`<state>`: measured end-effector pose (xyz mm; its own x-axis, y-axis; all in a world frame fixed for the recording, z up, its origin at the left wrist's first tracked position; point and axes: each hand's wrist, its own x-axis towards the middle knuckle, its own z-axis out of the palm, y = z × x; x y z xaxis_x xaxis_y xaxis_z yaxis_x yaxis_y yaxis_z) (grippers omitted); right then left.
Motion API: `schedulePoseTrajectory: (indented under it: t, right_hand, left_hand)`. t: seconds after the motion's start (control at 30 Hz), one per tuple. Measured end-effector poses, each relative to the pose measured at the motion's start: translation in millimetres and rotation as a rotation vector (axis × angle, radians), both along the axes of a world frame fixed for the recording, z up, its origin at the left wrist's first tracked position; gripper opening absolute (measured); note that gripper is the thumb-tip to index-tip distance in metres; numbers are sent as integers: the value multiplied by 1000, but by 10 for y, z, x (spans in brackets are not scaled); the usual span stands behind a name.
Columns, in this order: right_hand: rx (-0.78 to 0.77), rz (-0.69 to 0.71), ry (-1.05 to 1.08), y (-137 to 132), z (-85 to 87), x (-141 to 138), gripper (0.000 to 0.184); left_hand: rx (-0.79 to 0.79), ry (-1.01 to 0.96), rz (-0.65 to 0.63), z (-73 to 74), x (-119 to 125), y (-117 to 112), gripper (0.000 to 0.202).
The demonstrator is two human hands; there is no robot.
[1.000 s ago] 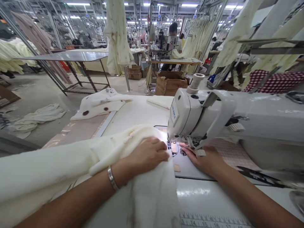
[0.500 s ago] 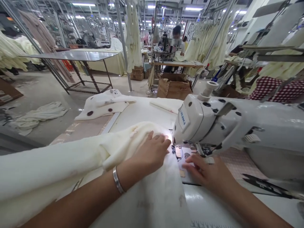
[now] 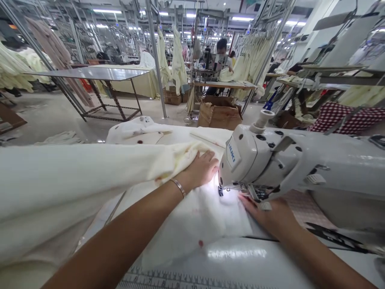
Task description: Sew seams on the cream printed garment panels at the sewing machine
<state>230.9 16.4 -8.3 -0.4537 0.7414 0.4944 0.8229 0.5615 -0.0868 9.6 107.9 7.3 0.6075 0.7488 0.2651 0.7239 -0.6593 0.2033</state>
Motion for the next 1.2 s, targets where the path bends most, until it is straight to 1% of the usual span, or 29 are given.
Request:
schedulePoseTrajectory:
  t: [0.03,0.07,0.1,0.17,0.2,0.27,0.3,0.33,0.37,0.4,0.5,0.57,0.6,0.67,0.73,0.8,0.87,0.93,1.1,1.2]
  right_hand:
    - [12,50,-16,-46,21,-21,22]
    - [16,106,-31,-110,43,-56,20]
    - [-2,172,-43,-184,64,-98,18]
    - [-77,298,-51,-324,97,-179,17]
    - [-118,339,-45,-378,106,-208,17]
    - [-192,375,-36,-444,111,-239,17]
    - [-217,371,-39,-459,110,-242,17]
    - [-233,360,-48,-466,108,-241,18]
    - [-257,351,-65,-468,109,-239,20]
    - [-282,346,-87,-470,112,-238,22]
    - [-336,350,-168,-480,136,-249,29]
    - [-350,362,-204,-494,154,-260,32]
    - [-347,371,-207,-501,159,-263,33]
    - [-313,395,-171,-514,159,-261,31]
    - [-244,416,-75,-521,148,-251,23]
    - [-188,418,23,-523,136,-245,17]
    - [-172,407,59,-520,128,-253,17]
    - [-160,403,50,-516,123,-274,14]
    - [-59,429,56,-501,90,-327,14]
    - [-68,457,41,-510,63,-336,15]
  left_hand:
    - [-5,-17,30,36,2,-53,14]
    - [-9,-33,65,71,-3,-165,14]
    - [-15,-65,101,99,-11,-328,14]
    - [-50,-145,125,125,-31,-749,15]
    - [-83,-205,101,121,-39,-966,20]
    - [-125,-203,1,92,-47,-1319,28]
    - [-129,-180,-44,75,-50,-1430,25]
    - [-131,-153,-76,60,-52,-1493,17]
    - [-138,-155,-82,53,-57,-1512,9]
    - [-161,-189,-68,54,-65,-1497,7]
    - [-243,-409,42,95,-87,-1378,15]
    - [-231,-494,94,117,-83,-1331,16]
    - [-213,-480,89,115,-72,-1327,16]
    - [-162,-354,34,79,-42,-1354,17]
    - [-103,-199,-47,11,-14,-1400,15]
    - [-48,-116,-87,-58,-2,-1442,11]
    - [-25,-100,-83,-105,-8,-1469,8]
    - [-22,-99,-75,-125,-22,-1481,7]
    - [-44,-107,-82,-123,-54,-1474,2]
    - [-97,-103,-75,-101,-69,-1478,4]
